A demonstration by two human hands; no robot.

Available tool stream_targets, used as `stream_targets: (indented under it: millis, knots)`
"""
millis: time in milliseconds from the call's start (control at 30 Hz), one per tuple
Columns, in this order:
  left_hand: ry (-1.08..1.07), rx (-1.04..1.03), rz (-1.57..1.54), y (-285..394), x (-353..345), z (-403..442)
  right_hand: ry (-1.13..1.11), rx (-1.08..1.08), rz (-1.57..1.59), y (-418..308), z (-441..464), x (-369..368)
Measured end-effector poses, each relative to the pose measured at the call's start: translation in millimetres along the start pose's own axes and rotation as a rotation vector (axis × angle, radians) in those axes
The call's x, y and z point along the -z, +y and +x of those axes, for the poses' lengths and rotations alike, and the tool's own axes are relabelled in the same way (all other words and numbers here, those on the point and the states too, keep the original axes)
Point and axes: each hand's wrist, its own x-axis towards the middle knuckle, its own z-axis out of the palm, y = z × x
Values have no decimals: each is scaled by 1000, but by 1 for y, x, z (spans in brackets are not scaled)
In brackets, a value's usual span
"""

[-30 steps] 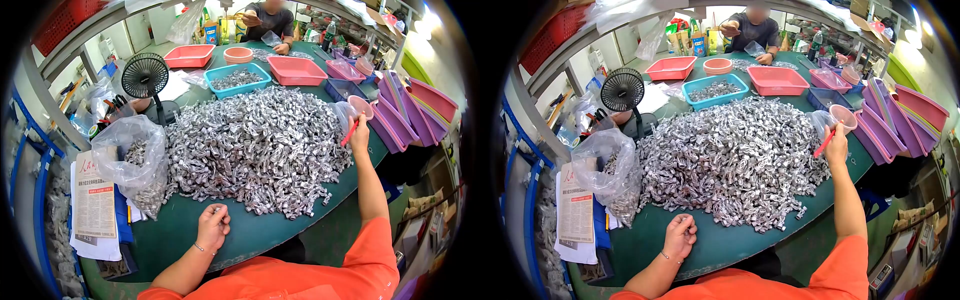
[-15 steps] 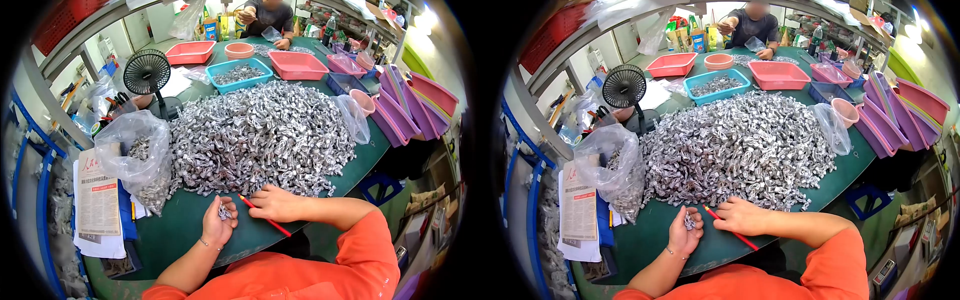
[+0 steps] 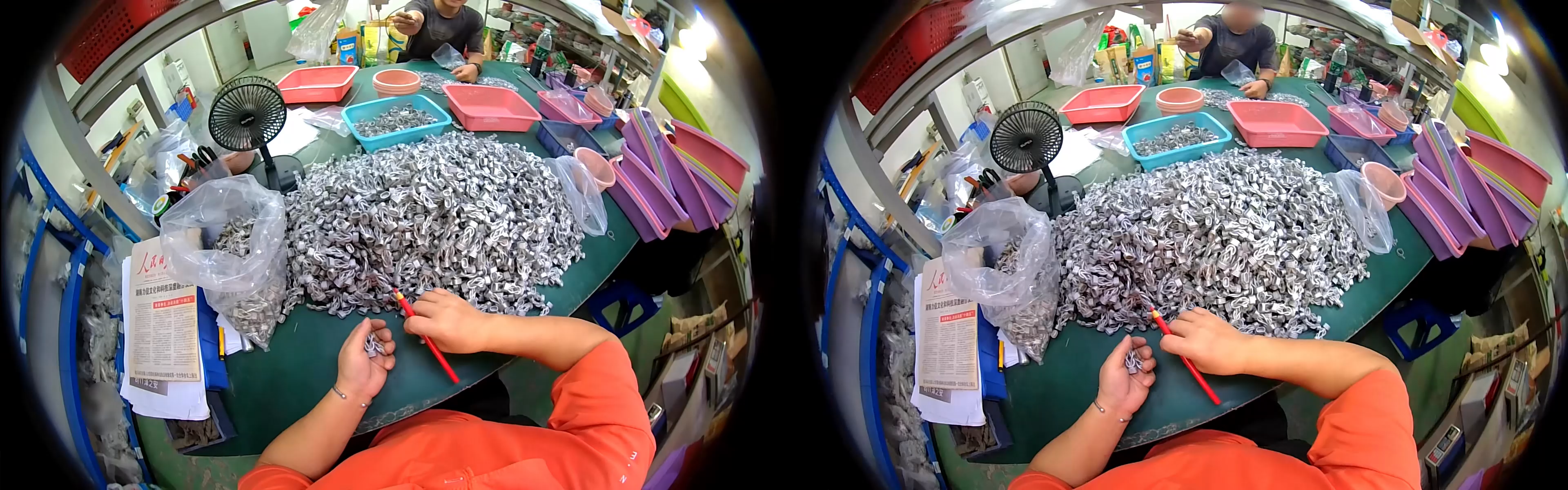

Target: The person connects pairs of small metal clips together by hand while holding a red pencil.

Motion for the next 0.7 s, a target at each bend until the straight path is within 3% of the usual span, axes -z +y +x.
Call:
stream_targets:
  millis: [200,267,367,567,700]
  knots:
    - [-4,-31,91,-3,-6,-2,151,-53,87,1,-2,-11]
    - [10,-105,318,-6,-9,-2,189,-99,141,0,0,-13]
    - [-23,-164,414,-8,-13,-4,259,-185,217,-7,3,-13]
    - [-7,-109,318,-4,-14,-6,491,-230,424,-23,6,-17]
    - [-70,-88,248,-3,-11,-4,499,-280,477,-24,7,-29]
